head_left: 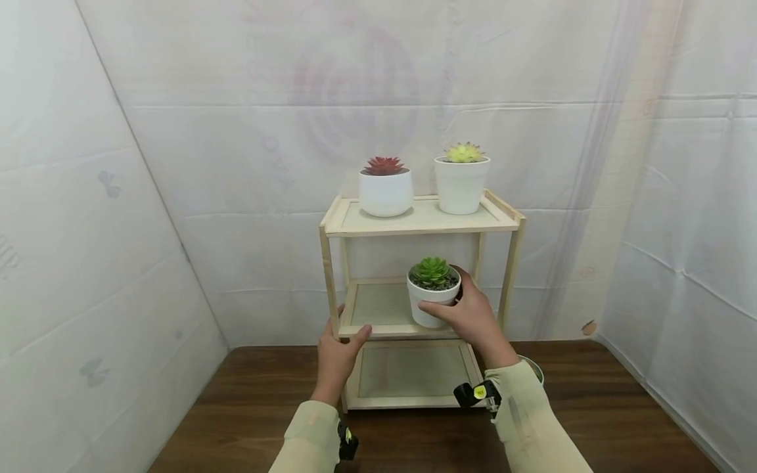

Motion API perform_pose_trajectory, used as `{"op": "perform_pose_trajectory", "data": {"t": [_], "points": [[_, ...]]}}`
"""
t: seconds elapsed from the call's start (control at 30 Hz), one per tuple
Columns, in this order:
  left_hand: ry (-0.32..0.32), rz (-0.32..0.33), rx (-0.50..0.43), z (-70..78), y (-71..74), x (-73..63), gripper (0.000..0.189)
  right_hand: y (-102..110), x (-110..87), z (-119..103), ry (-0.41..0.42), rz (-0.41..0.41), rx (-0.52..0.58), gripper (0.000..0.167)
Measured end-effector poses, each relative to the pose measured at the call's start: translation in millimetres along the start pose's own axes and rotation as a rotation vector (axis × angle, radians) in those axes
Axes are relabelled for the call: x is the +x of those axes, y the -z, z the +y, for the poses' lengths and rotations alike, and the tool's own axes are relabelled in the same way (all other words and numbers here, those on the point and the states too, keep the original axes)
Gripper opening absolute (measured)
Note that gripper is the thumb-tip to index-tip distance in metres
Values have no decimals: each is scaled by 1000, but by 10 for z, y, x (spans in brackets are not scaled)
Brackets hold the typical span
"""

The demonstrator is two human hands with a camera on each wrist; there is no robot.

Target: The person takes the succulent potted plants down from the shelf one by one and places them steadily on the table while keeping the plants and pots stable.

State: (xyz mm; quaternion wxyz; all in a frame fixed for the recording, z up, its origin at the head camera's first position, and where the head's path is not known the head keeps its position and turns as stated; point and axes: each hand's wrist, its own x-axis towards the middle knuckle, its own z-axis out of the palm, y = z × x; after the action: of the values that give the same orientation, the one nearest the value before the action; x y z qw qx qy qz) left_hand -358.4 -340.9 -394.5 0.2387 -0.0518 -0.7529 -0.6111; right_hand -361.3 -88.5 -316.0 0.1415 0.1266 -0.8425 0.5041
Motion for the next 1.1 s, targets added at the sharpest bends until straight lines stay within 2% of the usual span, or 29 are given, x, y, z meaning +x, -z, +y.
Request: {"op": "perform_pose_trajectory", "data": {"t": [0.17,0.3,0.53,0.73,1.1], "points": [[0,5,-15,-298,-44,120,80,28,-39,7,9,2,-13,106],[-13,17,-23,-388,-41,146,80,50,-63,18,25,5,-25,104],[-33,34,-13,-393,-40,150,81,93,-106,22,38,5,-2,101],[-24,26,-18,-392,-44,151,82,129,-172,32,25,0,-12,102],[-34,22,-35,-373,-45,143,81,203,-282,66,56,-23,51,97]]}}
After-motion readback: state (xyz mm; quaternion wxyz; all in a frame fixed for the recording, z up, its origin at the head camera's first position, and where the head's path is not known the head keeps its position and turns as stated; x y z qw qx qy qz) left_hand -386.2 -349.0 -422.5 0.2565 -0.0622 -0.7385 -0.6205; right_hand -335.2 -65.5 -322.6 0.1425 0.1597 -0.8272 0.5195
